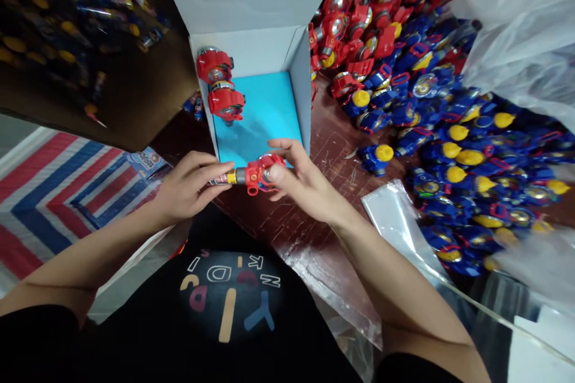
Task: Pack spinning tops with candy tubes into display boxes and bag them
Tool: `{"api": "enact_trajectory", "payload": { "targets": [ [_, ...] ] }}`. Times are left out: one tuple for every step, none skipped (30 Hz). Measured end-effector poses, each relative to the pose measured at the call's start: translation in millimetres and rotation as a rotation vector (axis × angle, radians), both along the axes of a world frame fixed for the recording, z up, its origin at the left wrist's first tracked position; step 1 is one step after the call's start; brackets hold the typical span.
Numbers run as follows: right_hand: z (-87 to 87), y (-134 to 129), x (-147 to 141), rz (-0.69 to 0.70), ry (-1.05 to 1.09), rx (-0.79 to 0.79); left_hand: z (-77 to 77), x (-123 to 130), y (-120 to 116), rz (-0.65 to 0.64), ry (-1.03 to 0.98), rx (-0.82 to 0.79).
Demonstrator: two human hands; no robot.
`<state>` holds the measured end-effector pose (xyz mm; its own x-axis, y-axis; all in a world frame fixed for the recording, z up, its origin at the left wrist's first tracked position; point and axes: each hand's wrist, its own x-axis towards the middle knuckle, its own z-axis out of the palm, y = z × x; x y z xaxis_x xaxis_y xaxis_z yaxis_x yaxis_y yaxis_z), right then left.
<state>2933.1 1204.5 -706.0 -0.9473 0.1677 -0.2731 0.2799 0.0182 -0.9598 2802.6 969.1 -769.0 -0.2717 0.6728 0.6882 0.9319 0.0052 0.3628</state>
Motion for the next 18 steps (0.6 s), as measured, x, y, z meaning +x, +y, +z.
{"api": "enact_trajectory", "payload": {
  "targets": [
    [2.9,2.4,3.3,0.015,0.033,0.079,-1.3,-1.1,-0.2,-0.007,-0.069,-0.02],
    [4.7,4.0,5.8,0.017,0.046,0.135,-2.3,-1.6,-0.3,-0.017,-0.116,-0.041],
    [5.0,4.9,7.4,0.007,0.037,0.157,-2.8,-1.4,-0.3,-0.023,-0.133,-0.055],
    [4.1,5.0,7.9,-0.012,0.012,0.142,-2.8,-0.8,-0.3,-0.022,-0.109,-0.052],
    [2.2,4.6,7.7,-0.026,-0.027,0.094,-2.3,0.3,-0.6,-0.012,-0.045,-0.039],
    [-0.3,4.1,7.0,-0.033,-0.08,0.028,-1.5,1.5,-1.4,0.0,0.054,-0.013],
    [-3.1,3.6,6.2,-0.035,-0.14,-0.043,-0.6,2.7,-2.9,0.004,0.176,0.027],
    [-5.7,3.4,5.6,-0.032,-0.2,-0.108,0.3,3.7,-5.1,-0.003,0.303,0.077],
    [-7.7,3.6,5.5,-0.024,-0.249,-0.16,0.7,4.5,-7.9,-0.02,0.412,0.118],
    [-8.8,4.5,5.8,-0.014,-0.269,-0.186,0.3,5.1,-10.9,-0.042,0.483,0.123],
    [-8.8,6.0,6.3,-0.001,-0.245,-0.177,-1.2,5.3,-13.7,-0.046,0.502,0.102],
    [-7.6,8.2,6.8,0.005,-0.167,-0.122,-4.0,5.2,-15.9,-0.012,0.463,0.07],
    [-5.4,11.1,7.0,-0.003,-0.031,-0.017,-8.2,4.7,-16.9,0.061,0.364,0.033],
    [-2.3,14.6,6.5,-0.022,0.134,0.142,-13.7,4.0,-16.5,0.155,0.217,0.002],
    [1.5,18.4,5.1,-0.047,0.302,0.343,-20.5,3.1,-14.3,0.25,0.052,-0.002],
    [5.6,22.3,2.6,-0.06,0.453,0.563,-28.2,2.2,-10.3,0.328,-0.103,0.016],
    [9.9,26.0,-0.9,-0.045,0.557,0.773,-36.8,1.4,-4.7,0.373,-0.226,0.037],
    [14.0,29.4,-5.5,0.008,0.613,0.95,-45.8,0.8,2.1,0.38,-0.308,0.033]
  ]
}}
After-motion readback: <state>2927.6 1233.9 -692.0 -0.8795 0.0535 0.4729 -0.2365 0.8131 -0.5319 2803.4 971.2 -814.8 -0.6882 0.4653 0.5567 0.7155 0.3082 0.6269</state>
